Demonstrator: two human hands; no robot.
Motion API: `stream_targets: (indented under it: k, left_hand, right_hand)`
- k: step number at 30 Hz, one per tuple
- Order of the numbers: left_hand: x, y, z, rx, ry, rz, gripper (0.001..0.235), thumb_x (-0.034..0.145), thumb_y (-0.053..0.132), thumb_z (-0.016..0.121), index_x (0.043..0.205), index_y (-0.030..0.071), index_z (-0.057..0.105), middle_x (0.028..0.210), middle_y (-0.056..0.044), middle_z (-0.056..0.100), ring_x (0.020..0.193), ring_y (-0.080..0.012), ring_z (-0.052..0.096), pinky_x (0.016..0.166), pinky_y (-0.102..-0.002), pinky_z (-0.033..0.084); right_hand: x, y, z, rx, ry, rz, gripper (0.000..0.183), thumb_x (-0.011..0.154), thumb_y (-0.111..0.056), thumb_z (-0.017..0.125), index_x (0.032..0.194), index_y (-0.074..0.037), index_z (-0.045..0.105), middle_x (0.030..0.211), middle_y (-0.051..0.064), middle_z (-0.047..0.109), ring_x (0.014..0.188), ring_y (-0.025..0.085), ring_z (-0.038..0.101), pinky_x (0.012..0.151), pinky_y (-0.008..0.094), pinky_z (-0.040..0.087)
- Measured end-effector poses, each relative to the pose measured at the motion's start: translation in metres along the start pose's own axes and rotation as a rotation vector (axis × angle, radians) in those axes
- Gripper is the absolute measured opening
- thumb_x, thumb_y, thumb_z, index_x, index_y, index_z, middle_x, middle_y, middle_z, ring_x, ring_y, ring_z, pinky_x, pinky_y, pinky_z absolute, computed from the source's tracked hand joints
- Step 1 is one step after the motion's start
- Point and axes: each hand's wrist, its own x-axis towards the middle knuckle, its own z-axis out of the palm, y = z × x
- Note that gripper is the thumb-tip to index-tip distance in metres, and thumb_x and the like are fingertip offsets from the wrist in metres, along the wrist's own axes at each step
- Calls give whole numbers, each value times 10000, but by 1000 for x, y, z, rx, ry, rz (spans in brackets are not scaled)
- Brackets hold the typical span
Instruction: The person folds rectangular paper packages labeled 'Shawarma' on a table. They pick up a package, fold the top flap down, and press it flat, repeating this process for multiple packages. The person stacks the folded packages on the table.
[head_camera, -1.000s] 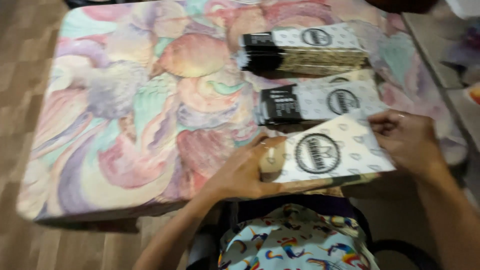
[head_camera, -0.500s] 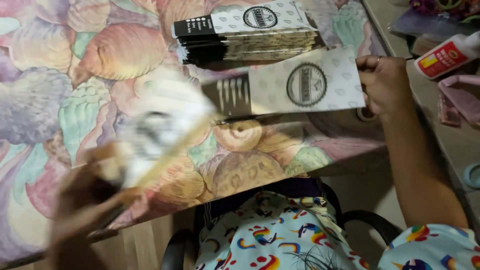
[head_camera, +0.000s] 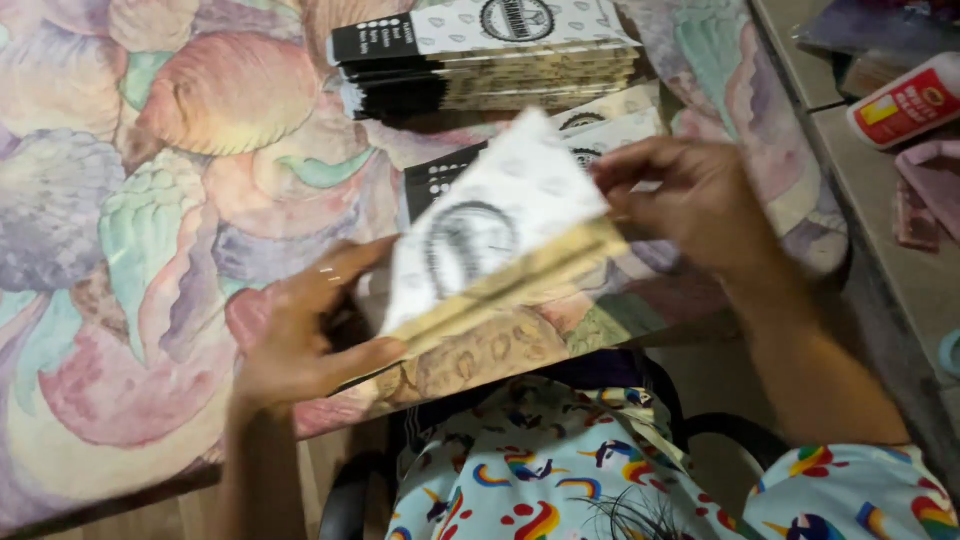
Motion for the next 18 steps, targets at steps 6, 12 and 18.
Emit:
stream_targets:
  k: [6, 12, 18]
  left_hand:
    - [27, 0, 26, 89, -128, -154, 839, 764, 410, 809, 1492, 123, 508, 1025, -74, 569, 1027, -220, 560, 928, -361, 431]
    - [14, -4, 24, 57, -114, -174, 894, 721, 333, 859, 1505, 97, 499, 1030, -50, 532, 938, -204, 584, 850, -327, 443]
    - [-61, -10, -19, 102, -6, -264, 771, 716, 316, 811, 1412, 71, 587, 1218, -97, 695, 1116, -219, 635, 946, -357, 483]
  right_hand:
    - [-3, 22, -5, 0, 10, -141, 214, 820, 42, 839, 1016, 32, 753, 930, 112, 761, 811, 130, 705, 780, 240, 622]
    - [13, 41, -14, 187, -131, 28, 315, 987, 89, 540, 1300, 90, 577, 1101, 228, 727, 895, 264, 757, 651, 354, 681]
    - [42, 98, -56, -107, 43, -190, 291, 1008, -140, 706, 1232, 45, 716, 1175, 126, 711, 928, 151, 638, 636, 265, 500]
